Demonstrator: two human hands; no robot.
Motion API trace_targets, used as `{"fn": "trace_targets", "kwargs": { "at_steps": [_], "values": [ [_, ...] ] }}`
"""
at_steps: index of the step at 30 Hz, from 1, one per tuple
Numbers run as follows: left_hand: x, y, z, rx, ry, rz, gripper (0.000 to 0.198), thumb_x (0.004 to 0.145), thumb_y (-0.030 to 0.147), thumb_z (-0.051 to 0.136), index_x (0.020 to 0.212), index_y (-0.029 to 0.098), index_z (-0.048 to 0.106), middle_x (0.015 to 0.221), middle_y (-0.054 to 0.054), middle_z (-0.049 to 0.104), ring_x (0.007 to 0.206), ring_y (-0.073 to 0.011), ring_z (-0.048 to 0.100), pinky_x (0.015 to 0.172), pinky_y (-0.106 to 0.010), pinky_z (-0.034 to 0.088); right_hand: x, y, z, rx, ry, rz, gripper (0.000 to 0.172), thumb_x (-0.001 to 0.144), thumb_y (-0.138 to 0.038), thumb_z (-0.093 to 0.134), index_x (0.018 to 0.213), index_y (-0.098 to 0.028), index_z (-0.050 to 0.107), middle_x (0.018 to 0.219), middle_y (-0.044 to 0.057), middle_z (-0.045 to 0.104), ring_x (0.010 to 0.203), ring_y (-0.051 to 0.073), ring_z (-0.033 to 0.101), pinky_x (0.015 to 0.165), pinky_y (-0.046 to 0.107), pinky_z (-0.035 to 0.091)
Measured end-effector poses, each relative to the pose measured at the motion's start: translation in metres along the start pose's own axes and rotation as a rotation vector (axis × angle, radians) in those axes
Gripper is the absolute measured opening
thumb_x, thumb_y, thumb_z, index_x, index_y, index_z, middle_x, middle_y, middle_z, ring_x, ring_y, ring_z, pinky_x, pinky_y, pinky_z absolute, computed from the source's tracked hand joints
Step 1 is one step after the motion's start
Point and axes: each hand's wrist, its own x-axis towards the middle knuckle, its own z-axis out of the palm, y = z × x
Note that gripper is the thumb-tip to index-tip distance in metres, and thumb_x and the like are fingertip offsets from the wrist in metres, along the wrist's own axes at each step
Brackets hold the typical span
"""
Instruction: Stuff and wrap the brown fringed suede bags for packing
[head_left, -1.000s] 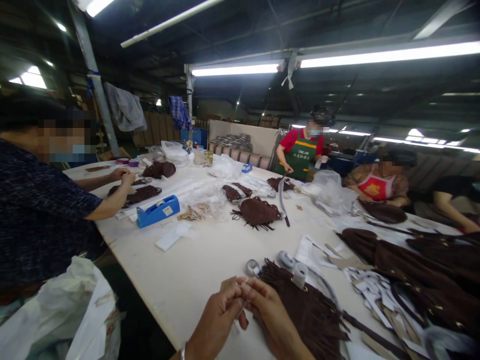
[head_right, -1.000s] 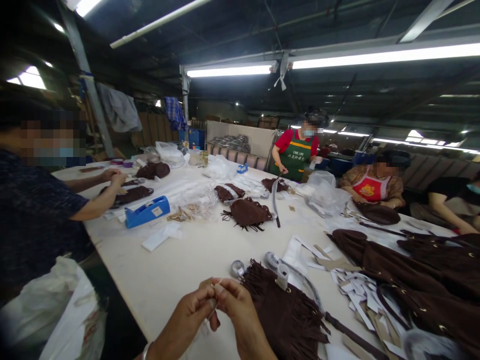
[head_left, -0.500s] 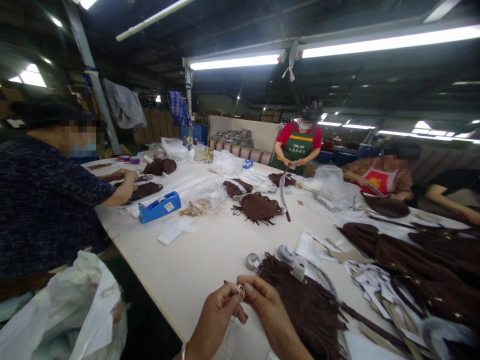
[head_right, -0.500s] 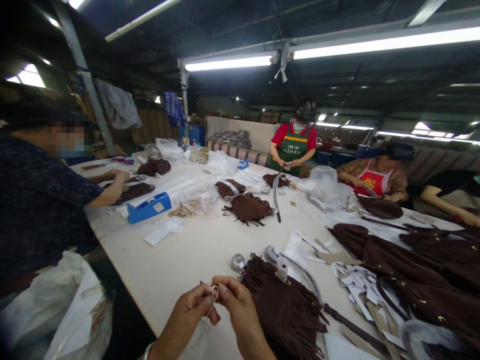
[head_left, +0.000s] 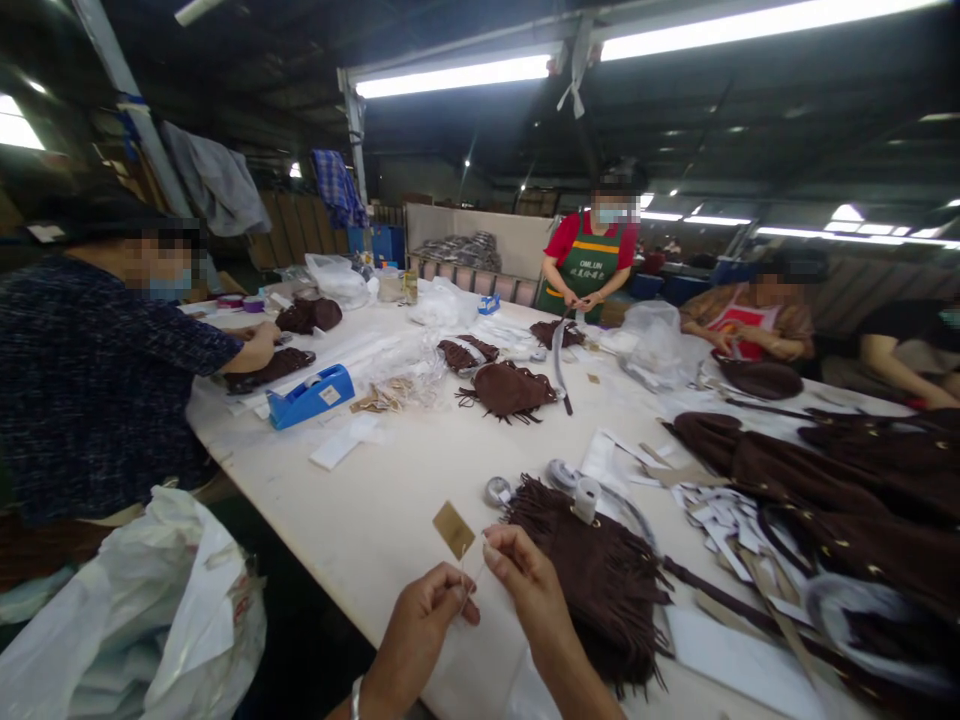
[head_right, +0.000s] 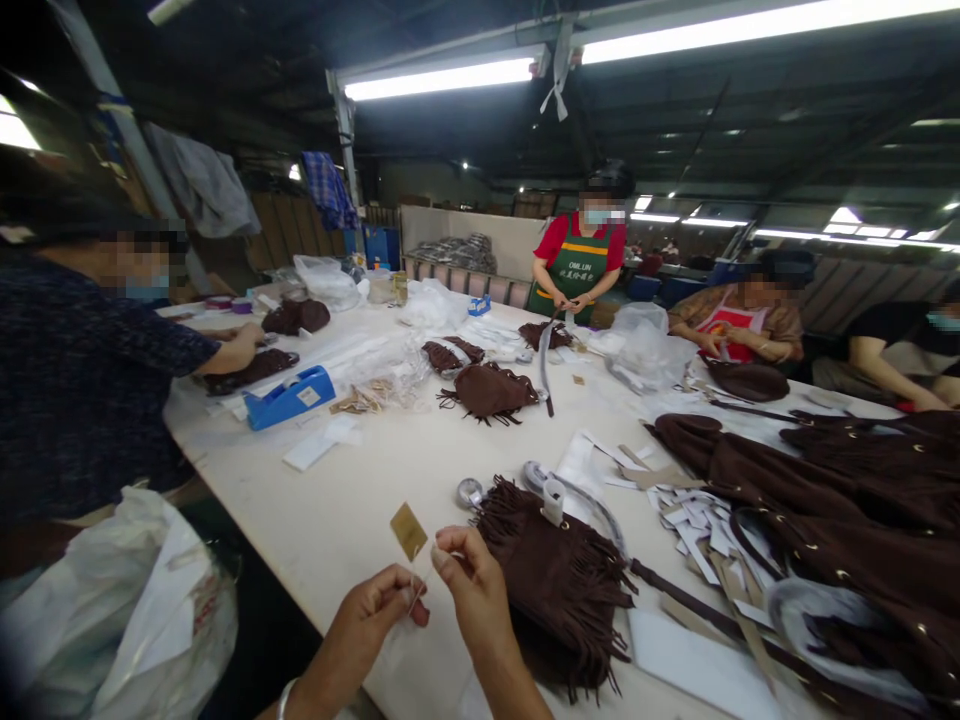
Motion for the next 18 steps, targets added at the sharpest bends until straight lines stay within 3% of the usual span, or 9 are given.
{"fn": "trace_targets", "kwargs": {
  "at_steps": [3,5,7,9,11,13,15,18],
  "values": [
    [-0.009,-0.032,-0.009,-0.042,-0.042,-0.228,0.041,0.073,0.054,0.065,0.084,0.015,0.064,0.085,-0.008,0.069,0.080,-0.0218,0.063,0.075,-0.033,0.045,-0.011,0.002,-0.005,0.230,-0.007,0.088,0.025,0.076,-0.041,0.072,0.082,-0.020,0.060,0.117,0.007,0.062,0.113,0.024,0.052,0.091,0.031,0.039],
    [-0.016,-0.038,-0.019,-0.054,0.008,-0.333,0.050,0.068,0.058,0.067,0.094,0.015,0.064,0.092,-0.009,0.069,0.087,-0.0248,0.065,0.077,-0.036,0.048,-0.018,0.002,-0.006,0.366,-0.035,0.151,0.027,0.078,-0.043,0.070,0.085,-0.020,0.058,0.109,0.008,0.065,0.106,0.023,0.055,0.089,0.033,0.040],
    [-0.022,-0.023,-0.029,0.055,0.166,-0.234,0.054,0.075,0.060,0.061,0.108,0.017,0.060,0.101,-0.010,0.068,0.096,-0.0252,0.064,0.085,-0.038,0.047,-0.023,0.002,-0.004,0.442,-0.060,0.179,0.028,0.080,-0.045,0.068,0.086,-0.020,0.056,0.092,0.006,0.066,0.091,0.020,0.058,0.083,0.032,0.041],
    [-0.024,0.005,-0.033,0.259,0.291,0.013,0.048,0.083,0.056,0.055,0.117,0.022,0.055,0.111,-0.008,0.064,0.101,-0.0226,0.061,0.092,-0.036,0.044,-0.025,0.003,0.000,0.452,-0.077,0.162,0.030,0.080,-0.045,0.069,0.084,-0.019,0.054,0.076,0.002,0.063,0.075,0.016,0.056,0.076,0.030,0.042],
    [-0.020,0.036,-0.030,0.399,0.206,0.215,0.037,0.088,0.049,0.053,0.117,0.025,0.054,0.115,-0.006,0.061,0.096,-0.0192,0.060,0.088,-0.031,0.045,-0.026,0.005,0.002,0.410,-0.107,0.131,0.034,0.077,-0.046,0.071,0.084,-0.019,0.053,0.066,-0.001,0.059,0.064,0.014,0.053,0.069,0.028,0.041],
    [-0.012,0.059,-0.020,0.447,-0.018,0.312,0.028,0.091,0.043,0.052,0.112,0.026,0.057,0.107,-0.003,0.062,0.087,-0.0162,0.060,0.079,-0.026,0.046,-0.027,0.008,0.001,0.323,-0.144,0.080,0.036,0.077,-0.049,0.071,0.082,-0.018,0.053,0.064,-0.002,0.056,0.060,0.012,0.050,0.063,0.026,0.039],
    [-0.004,0.071,-0.007,0.474,-0.179,0.333,0.020,0.093,0.040,0.050,0.100,0.024,0.060,0.094,-0.001,0.063,0.079,-0.0143,0.060,0.072,-0.024,0.046,-0.030,0.010,-0.004,0.143,-0.151,0.009,0.035,0.080,-0.051,0.068,0.081,-0.018,0.054,0.066,-0.002,0.056,0.062,0.012,0.050,0.062,0.024,0.039],
    [0.007,0.071,0.010,0.570,-0.214,0.328,0.024,0.094,0.036,0.047,0.081,0.021,0.059,0.079,-0.001,0.061,0.073,-0.0138,0.058,0.068,-0.023,0.044,-0.040,0.012,-0.017,-0.166,-0.100,-0.065,0.032,0.087,-0.049,0.059,0.080,-0.018,0.056,0.071,0.001,0.060,0.066,0.014,0.055,0.063,0.024,0.041]
  ]
}}
